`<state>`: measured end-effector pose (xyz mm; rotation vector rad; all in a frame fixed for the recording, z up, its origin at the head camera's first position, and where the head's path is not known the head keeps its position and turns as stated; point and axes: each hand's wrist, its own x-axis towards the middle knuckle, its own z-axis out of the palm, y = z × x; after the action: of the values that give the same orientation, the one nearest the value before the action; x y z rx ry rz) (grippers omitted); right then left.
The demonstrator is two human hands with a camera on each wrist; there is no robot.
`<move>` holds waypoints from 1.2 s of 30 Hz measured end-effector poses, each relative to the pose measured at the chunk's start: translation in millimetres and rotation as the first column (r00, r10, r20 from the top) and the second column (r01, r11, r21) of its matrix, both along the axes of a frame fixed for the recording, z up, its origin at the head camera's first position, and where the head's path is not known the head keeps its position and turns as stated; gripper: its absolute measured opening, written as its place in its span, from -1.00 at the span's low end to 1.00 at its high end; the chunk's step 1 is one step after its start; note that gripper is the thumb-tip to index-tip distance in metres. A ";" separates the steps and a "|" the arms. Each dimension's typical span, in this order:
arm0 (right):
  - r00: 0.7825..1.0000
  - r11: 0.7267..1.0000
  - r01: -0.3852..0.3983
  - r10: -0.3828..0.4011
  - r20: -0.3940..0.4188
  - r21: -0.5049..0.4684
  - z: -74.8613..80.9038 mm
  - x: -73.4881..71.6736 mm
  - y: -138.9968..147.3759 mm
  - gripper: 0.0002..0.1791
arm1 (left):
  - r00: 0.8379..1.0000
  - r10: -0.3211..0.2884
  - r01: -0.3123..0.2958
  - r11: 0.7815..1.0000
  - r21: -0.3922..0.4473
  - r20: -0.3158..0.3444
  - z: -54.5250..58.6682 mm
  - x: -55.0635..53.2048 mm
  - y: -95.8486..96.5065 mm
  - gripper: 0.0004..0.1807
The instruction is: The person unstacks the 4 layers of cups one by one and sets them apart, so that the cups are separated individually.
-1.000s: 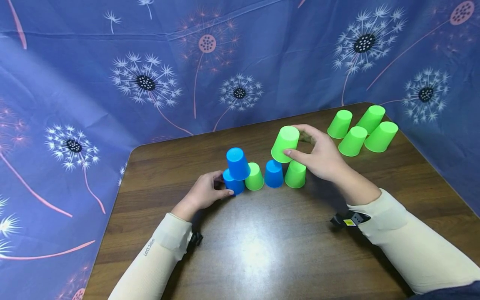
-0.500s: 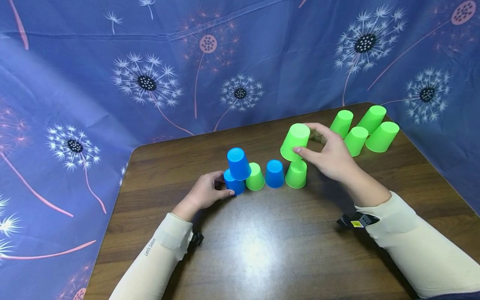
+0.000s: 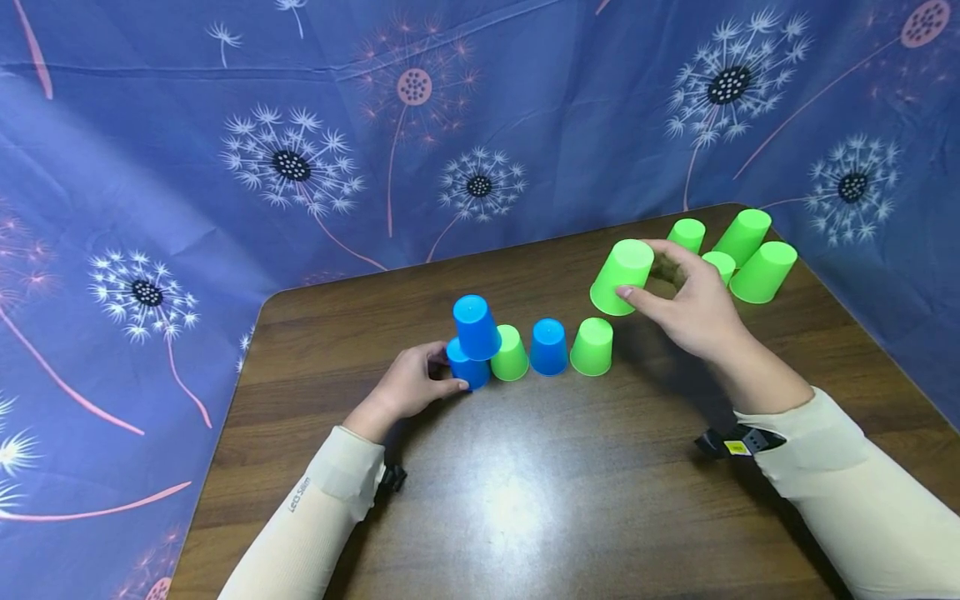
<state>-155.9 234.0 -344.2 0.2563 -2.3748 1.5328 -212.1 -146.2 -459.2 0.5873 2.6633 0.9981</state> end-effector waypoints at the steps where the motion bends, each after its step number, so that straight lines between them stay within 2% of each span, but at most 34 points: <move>1: 1.000 1.000 0.005 -0.005 0.002 -0.006 -0.9 0.0 2.1 -0.44 | 1.000 -0.001 0.001 1.000 0.000 0.000 -0.2 0.0 -0.1 -0.44; 8: 0.999 0.996 0.039 -0.040 -0.012 -0.076 -16.6 -5.4 25.1 -0.43 | 1.000 0.001 -0.001 1.000 0.003 -0.002 -0.6 -0.1 0.0 -0.42; 14: 0.991 0.985 0.132 -0.132 0.001 -0.107 -34.5 -13.1 50.2 -0.39 | 1.000 0.004 -0.004 1.000 -0.001 -0.004 -0.9 -0.7 0.1 -0.42; 19: 0.979 0.969 0.203 -0.202 0.020 -0.141 -38.4 -14.5 63.1 -0.35 | 1.000 0.008 -0.008 1.000 0.000 -0.004 -1.4 -1.0 -0.3 -0.41; 28: 0.952 0.945 0.306 -0.301 0.059 -0.115 -45.9 -11.5 84.4 -0.37 | 1.000 0.007 -0.007 1.000 -0.001 0.005 -1.0 -0.2 -0.6 -0.40; 36: 0.942 0.931 0.337 -0.331 0.062 -0.141 -53.6 -5.3 99.6 -0.44 | 1.000 0.003 -0.003 1.000 -0.003 0.002 -0.6 -1.1 0.0 -0.42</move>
<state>-161.2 333.6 -397.8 -0.2040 -2.1743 1.5475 -213.2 -146.2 -459.8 0.5814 2.6645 0.9945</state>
